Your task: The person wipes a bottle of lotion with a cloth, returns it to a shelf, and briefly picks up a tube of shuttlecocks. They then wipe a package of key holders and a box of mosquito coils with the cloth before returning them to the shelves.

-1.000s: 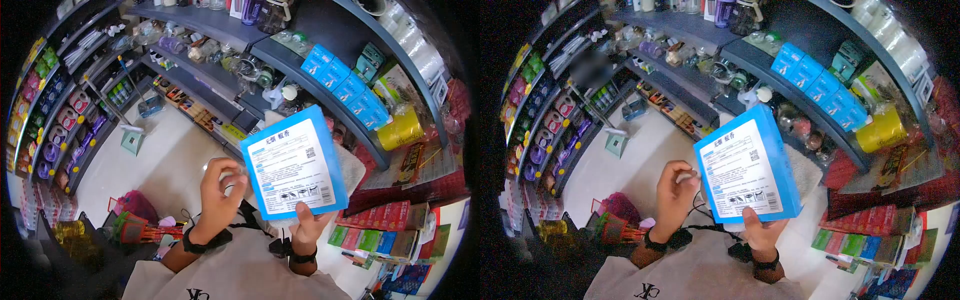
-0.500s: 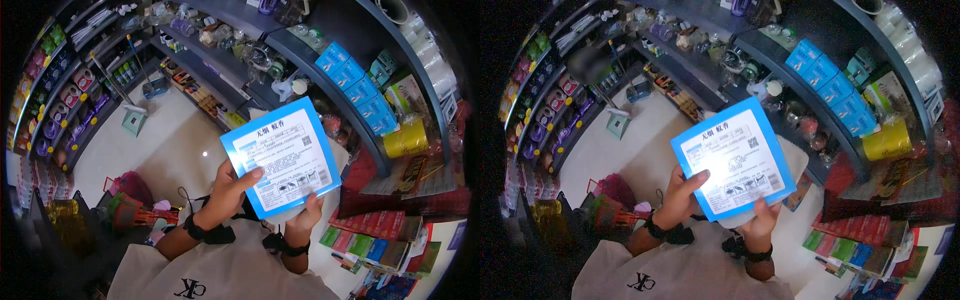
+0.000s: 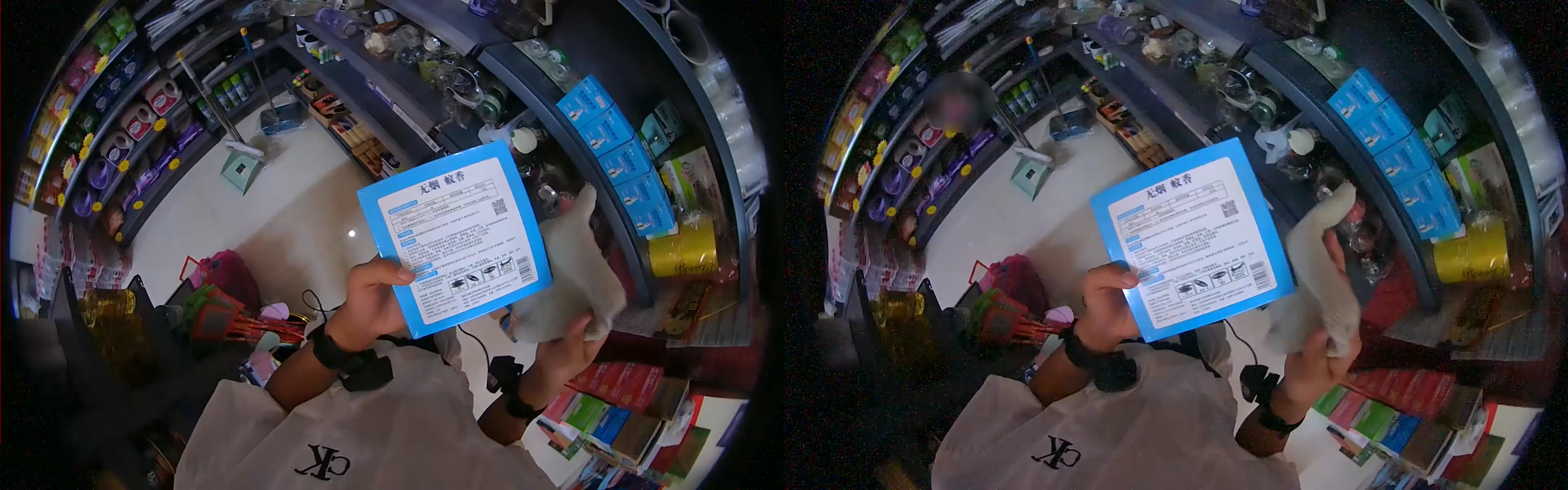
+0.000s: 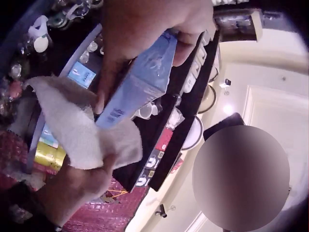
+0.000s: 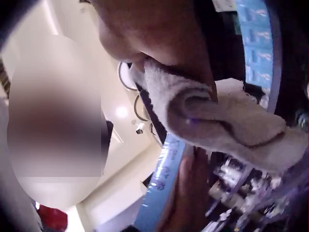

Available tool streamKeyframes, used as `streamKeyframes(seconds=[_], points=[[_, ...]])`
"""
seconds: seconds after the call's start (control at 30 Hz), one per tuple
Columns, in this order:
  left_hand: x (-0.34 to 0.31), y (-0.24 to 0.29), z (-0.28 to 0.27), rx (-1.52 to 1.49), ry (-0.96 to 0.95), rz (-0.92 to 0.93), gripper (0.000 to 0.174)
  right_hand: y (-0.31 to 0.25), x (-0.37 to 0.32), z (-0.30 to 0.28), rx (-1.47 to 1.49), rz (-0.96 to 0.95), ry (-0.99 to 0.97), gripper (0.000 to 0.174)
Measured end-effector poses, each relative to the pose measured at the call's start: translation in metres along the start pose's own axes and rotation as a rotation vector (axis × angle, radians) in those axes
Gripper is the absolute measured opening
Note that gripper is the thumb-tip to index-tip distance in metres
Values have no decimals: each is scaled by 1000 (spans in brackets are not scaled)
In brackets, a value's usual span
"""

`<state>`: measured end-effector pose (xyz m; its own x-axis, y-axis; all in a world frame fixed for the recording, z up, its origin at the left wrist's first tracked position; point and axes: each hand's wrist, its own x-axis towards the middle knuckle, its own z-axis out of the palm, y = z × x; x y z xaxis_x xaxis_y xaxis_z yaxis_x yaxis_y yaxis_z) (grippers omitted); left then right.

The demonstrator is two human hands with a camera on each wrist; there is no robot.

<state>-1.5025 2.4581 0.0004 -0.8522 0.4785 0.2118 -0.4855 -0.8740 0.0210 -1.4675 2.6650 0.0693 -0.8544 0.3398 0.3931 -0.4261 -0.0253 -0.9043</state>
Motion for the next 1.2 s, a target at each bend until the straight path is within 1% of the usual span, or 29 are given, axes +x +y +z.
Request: streamKeyframes(seconds=[0.03,0.07,0.13,0.2,0.23,0.27,0.3,0.33,0.4,0.43,0.47,0.5,0.53,0.57,0.6,0.63,0.67,0.7,0.73,0.8,0.83,0.87,0.93,0.97,1.0,1.07,1.1,1.13,1.2], points=[[-1,1,1,12,-15,6,60,-4,6,7,-146,-12,-101,44],[0,0,6,46,30,17,58,-4,12,14,-330,-53,-218,47],[4,-5,20,109,119,34,54,-3,23,30,-716,-211,-454,57],[10,-15,23,449,147,101,50,10,15,50,-898,-198,-420,57],[13,-19,28,619,168,129,49,19,12,56,-923,-147,-441,57],[15,-22,32,788,190,156,48,24,9,62,-931,-170,-432,57],[15,-23,24,874,177,176,48,23,6,66,-843,-161,-490,57],[13,-22,21,861,238,162,53,22,7,69,-752,-152,-546,58],[6,-17,15,832,366,132,63,12,5,70,-730,-251,-777,61],[8,-11,8,780,445,107,72,6,3,69,-727,-256,-910,62],[7,-6,7,706,418,110,75,2,1,67,-722,-263,-1044,62],[6,0,11,634,388,112,78,1,-2,63,-793,-240,-1087,62],[6,3,16,561,357,117,82,2,2,57,-791,-222,-1025,62],[11,-1,22,459,432,189,70,4,8,50,-787,-208,-968,62],[10,-5,18,579,399,196,70,6,10,48,-781,-189,-913,62],[8,-8,10,697,366,196,69,13,11,50,-663,-157,-718,62],[6,-11,7,817,327,193,69,20,17,53,-651,-173,-626,59],[4,-11,8,1067,275,100,79,20,18,60,-654,-181,-593,59],[3,-12,9,1082,333,79,77,18,17,69,-657,-191,-559,60],[0,-12,6,1112,451,43,73,5,13,78,-680,-267,-776,61],[-3,-7,-5,1084,396,94,72,-5,12,83,-667,-255,-947,64],[-5,-2,-14,1055,340,141,72,-9,7,85,-577,-219,-994,62],[-8,11,-10,265,221,85,66,-5,10,70,-625,-203,-1121,58],[-5,12,7,445,295,157,68,-3,12,60,-631,-173,-1047,56],[-3,12,6,566,285,177,71,2,15,51,-636,-143,-977,55],[-3,8,4,802,269,201,75,20,21,45,-609,-162,-732,55],[-4,3,7,800,275,206,64,23,25,51,-607,-171,-660,56],[-1,0,15,883,264,153,59,24,25,59,-605,-182,-588,56],[3,-4,30,1054,240,56,53,17,20,72,-502,-200,-667,57]])
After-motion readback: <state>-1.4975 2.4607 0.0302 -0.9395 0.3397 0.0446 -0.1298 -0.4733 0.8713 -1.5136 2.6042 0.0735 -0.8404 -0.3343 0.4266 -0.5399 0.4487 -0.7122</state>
